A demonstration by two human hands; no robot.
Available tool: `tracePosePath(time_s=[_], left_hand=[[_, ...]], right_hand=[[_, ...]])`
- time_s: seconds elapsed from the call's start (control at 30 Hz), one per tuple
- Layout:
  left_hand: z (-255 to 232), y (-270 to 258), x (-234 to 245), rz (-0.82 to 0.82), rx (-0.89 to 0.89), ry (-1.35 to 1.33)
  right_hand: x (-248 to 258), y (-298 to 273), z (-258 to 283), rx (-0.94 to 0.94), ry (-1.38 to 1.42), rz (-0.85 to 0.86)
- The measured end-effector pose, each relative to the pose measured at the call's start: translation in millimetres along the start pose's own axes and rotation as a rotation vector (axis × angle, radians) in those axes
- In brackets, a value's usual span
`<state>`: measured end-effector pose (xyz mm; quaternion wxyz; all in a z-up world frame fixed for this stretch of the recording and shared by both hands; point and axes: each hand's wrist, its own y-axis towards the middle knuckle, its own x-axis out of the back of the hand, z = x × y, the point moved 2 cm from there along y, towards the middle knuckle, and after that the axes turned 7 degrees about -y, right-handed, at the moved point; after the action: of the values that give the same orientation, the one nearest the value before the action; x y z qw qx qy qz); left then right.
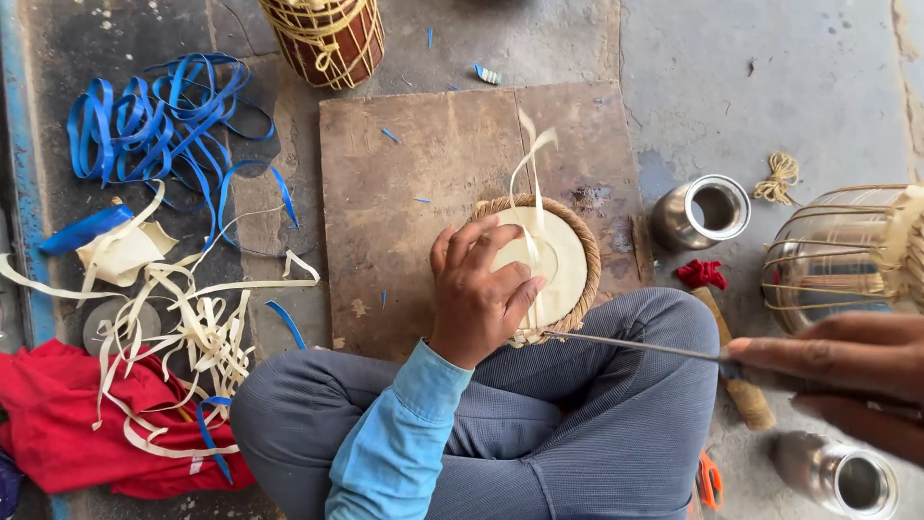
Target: The person sits on the floor and uses a metal awl to thread a long white strap through the rim of a small drum. They repeatedly pull the strap through the holes and adjust the tension to secure the drumhead.
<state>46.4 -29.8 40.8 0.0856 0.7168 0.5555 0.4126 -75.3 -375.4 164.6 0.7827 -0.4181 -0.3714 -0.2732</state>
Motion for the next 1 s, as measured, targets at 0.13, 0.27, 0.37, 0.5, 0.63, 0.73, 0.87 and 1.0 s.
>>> tracePosePath(time_s=[0.13, 0.27, 0.37, 0.5, 0.63, 0.73, 0.87, 1.0], left_hand=[[5, -4, -7, 0.0, 0.081, -0.055], [5, -7, -9, -0.001, 0.107, -0.047], [4, -6, -10, -0.007, 0.122, -0.041], [4, -6, -11, -0.025, 0.121, -0.036], [4, -9, -12, -0.029, 0.138, -0.041], [7, -8, -11, -0.036, 0.147, -0.046], [10, -10, -13, -0.034, 0.135, -0.074], [11, -14, -16, -0.061, 0.092, -0.07]], right_hand=[[-24, -10, -7, -0.362, -0.032, 0.356], [-49, -29, -10, -0.16, -0.042, 0.13], [-72, -30, 2, -0.146, -0.262, 0.069], [-44, -15, 11, -0.47, 0.119, 0.332], [-26, -2, 15, -0.505, 0.133, 0.386], [-43, -7, 13, -0.27, -0.124, 0.201], [-115, -37, 35, -0.223, 0.324, -0.203], [-210, -44, 42, -0.405, -0.155, -0.15]])
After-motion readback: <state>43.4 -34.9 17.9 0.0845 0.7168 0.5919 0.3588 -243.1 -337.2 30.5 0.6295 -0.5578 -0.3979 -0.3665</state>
